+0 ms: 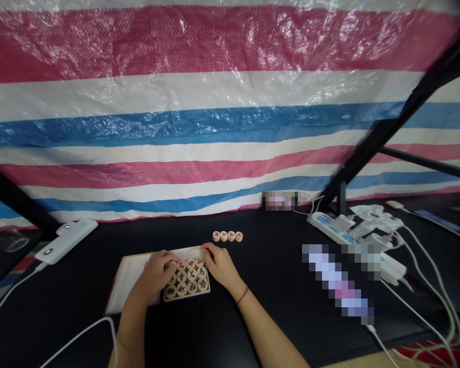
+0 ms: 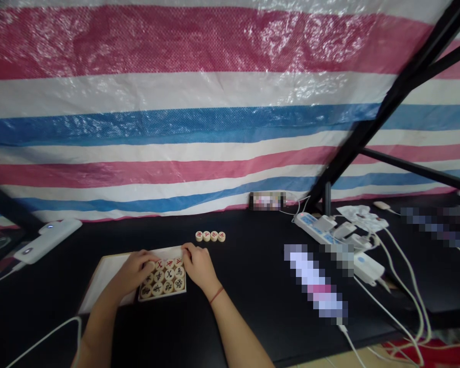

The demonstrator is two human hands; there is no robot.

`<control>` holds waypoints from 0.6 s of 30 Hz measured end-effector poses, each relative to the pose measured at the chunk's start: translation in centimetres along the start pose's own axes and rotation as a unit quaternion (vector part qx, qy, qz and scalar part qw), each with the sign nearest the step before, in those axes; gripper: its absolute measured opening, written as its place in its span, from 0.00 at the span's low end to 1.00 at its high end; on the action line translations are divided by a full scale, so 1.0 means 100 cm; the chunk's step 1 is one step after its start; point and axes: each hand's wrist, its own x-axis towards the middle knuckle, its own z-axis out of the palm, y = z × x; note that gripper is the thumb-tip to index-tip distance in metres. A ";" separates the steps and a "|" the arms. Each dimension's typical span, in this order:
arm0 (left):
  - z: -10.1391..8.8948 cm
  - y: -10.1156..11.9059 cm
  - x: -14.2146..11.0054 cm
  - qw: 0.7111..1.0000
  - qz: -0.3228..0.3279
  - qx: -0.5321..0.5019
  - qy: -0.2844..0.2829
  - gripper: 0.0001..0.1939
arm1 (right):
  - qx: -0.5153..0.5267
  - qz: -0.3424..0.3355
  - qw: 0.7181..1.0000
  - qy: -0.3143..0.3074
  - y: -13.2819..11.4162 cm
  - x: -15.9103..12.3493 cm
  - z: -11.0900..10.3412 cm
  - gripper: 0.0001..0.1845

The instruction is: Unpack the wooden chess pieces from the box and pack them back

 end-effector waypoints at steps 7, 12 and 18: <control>-0.001 0.002 0.000 1.000 -0.013 0.009 -0.011 0.15 | 0.002 -0.004 1.000 -0.002 0.002 0.000 0.001 0.13; -0.006 0.007 -0.003 0.999 -0.040 -0.001 -0.018 0.12 | 0.006 -0.007 1.000 0.004 0.002 0.000 0.001 0.13; -0.007 0.004 -0.005 0.997 -0.001 -0.069 -0.021 0.12 | 0.011 0.002 1.000 -0.002 0.002 0.000 0.000 0.13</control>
